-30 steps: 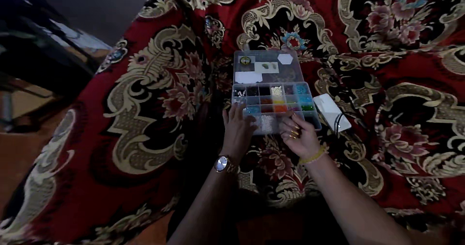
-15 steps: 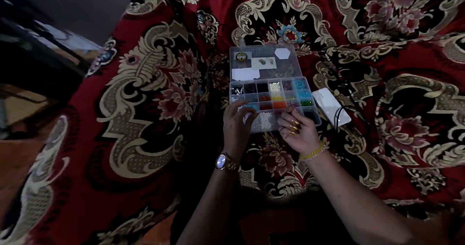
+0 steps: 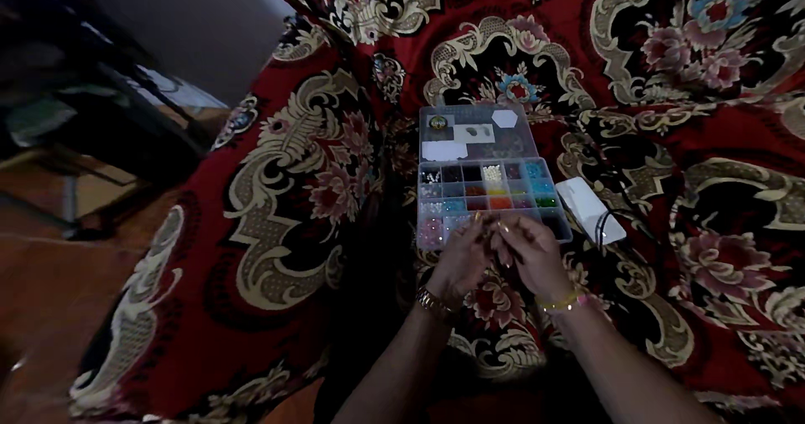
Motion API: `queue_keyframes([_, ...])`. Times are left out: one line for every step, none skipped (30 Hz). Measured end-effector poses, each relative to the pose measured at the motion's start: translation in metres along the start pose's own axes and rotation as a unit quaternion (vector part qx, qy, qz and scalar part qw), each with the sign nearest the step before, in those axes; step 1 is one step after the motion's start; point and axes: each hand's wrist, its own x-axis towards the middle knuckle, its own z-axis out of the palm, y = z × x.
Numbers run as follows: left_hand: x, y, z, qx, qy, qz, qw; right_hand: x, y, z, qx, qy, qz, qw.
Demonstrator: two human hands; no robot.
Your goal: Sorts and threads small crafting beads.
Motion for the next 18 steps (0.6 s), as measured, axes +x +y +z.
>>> queue_keyframes([-0.001, 0.001, -0.001, -0.007, -0.011, -0.01, 1.0, -0.002, 0.0, 0.003, -0.033, -0.001, -0.015, 0.999])
queue_keyframes([-0.002, 0.001, -0.001, -0.012, -0.021, -0.015, 1.0, -0.004, 0.001, 0.006, -0.052, 0.002, -0.022, 0.998])
queue_keyframes([-0.002, 0.002, -0.002, -0.015, -0.025, -0.019, 0.999, -0.005, 0.003, 0.007, -0.069, 0.007, -0.025, 0.997])
queue_keyframes([-0.003, 0.003, -0.002, -0.014, -0.027, -0.022, 0.999, -0.006, 0.004, 0.008, -0.081, 0.012, -0.026, 0.996])
queue_keyframes([-0.004, 0.003, -0.002, -0.009, -0.028, -0.023, 0.999, -0.007, 0.004, 0.008, -0.092, 0.014, -0.026, 0.995])
queue_keyframes([-0.004, 0.003, -0.002, -0.007, -0.025, -0.023, 0.999, -0.007, 0.004, 0.008, -0.1, 0.015, -0.024, 0.995])
queue_keyframes([-0.004, 0.003, -0.001, -0.002, -0.019, -0.024, 1.0, -0.008, 0.004, 0.008, -0.106, 0.017, -0.02, 0.994])
queue_keyframes([-0.004, 0.004, -0.001, 0.002, -0.014, -0.025, 1.0, -0.008, 0.003, 0.008, -0.111, 0.018, -0.018, 0.994])
queue_keyframes([-0.003, 0.004, -0.001, -0.003, -0.012, -0.022, 1.0, -0.009, 0.002, 0.008, -0.111, 0.018, -0.017, 0.994])
queue_keyframes([-0.003, 0.005, -0.001, -0.009, -0.01, -0.021, 1.0, -0.009, 0.001, 0.008, -0.107, 0.016, -0.02, 0.994])
queue_keyframes([-0.004, 0.006, 0.0, -0.012, -0.009, -0.02, 1.0, -0.009, 0.001, 0.008, -0.1, 0.013, -0.025, 0.995])
queue_keyframes([-0.004, 0.008, 0.0, -0.012, -0.008, -0.018, 1.0, -0.01, 0.001, 0.008, -0.089, 0.009, -0.032, 0.995])
queue_keyframes([-0.004, 0.009, 0.0, -0.012, -0.013, -0.013, 1.0, -0.01, 0.002, 0.008, -0.076, 0.006, -0.038, 0.996])
queue_keyframes([-0.003, 0.009, -0.002, -0.009, -0.021, -0.006, 1.0, -0.01, 0.003, 0.007, -0.064, 0.004, -0.042, 0.997])
queue_keyframes([-0.003, 0.01, -0.004, -0.003, -0.03, 0.0, 1.0, -0.009, 0.003, 0.007, -0.055, 0.004, -0.044, 0.997])
queue_keyframes([-0.002, 0.01, -0.006, 0.0, -0.035, 0.004, 0.999, -0.009, 0.003, 0.007, -0.049, 0.004, -0.045, 0.998])
queue_keyframes([-0.002, 0.011, -0.007, 0.004, -0.037, 0.005, 0.999, -0.009, 0.003, 0.006, -0.044, 0.003, -0.046, 0.998])
queue_keyframes([-0.002, 0.012, -0.008, 0.006, -0.035, 0.006, 0.999, -0.008, 0.004, 0.005, -0.039, 0.001, -0.049, 0.998])
